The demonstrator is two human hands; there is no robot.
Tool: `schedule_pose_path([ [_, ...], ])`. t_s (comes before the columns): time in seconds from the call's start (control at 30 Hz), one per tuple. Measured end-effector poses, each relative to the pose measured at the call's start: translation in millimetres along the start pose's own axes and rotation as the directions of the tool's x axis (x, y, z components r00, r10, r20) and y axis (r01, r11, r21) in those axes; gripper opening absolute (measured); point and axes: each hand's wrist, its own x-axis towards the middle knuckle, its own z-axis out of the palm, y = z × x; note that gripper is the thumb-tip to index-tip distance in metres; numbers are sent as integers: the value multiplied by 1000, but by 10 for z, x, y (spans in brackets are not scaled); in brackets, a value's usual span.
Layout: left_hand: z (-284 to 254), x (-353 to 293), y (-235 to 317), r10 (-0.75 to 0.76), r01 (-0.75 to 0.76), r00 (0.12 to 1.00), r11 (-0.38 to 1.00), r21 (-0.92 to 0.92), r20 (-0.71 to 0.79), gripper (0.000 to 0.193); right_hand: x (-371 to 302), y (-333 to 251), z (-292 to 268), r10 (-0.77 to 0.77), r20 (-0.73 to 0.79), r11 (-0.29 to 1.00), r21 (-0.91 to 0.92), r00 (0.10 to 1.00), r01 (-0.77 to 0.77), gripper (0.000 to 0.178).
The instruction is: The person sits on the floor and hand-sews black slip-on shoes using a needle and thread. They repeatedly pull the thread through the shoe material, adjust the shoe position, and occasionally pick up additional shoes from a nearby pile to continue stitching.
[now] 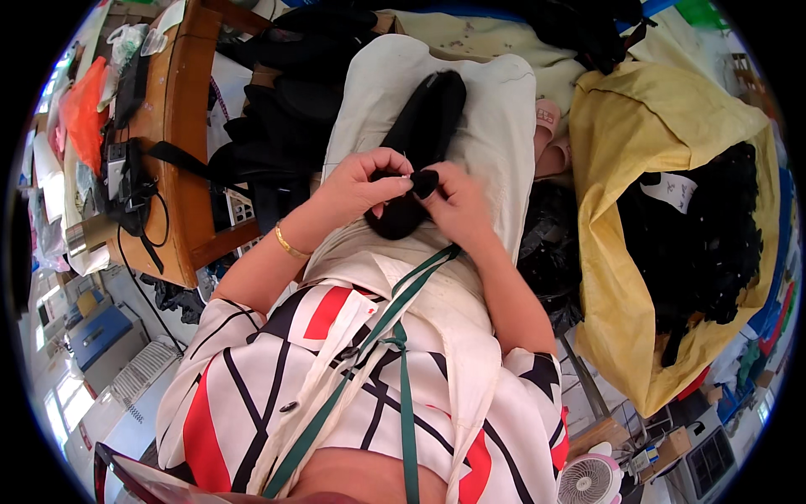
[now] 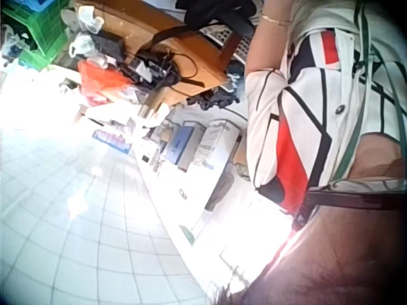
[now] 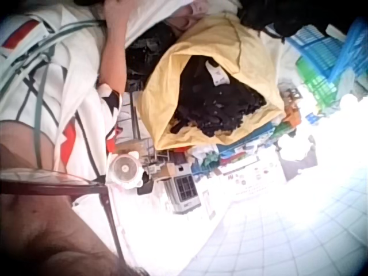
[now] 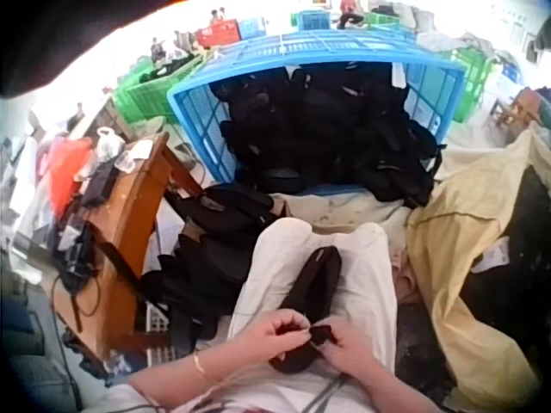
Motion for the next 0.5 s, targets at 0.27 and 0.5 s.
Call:
schedule_pose_path([
  [0.27, -49, -54, -178, 189, -183, 982, 966, 184, -15, 13, -9, -643, -56, -21, -144, 987, -161, 989, -2, 8],
  [0.5, -5, -130, -135, 286, -268, 958, 886, 378, 10, 12, -5, -801, 109, -448, -40, 763, -538, 893, 359, 11],
])
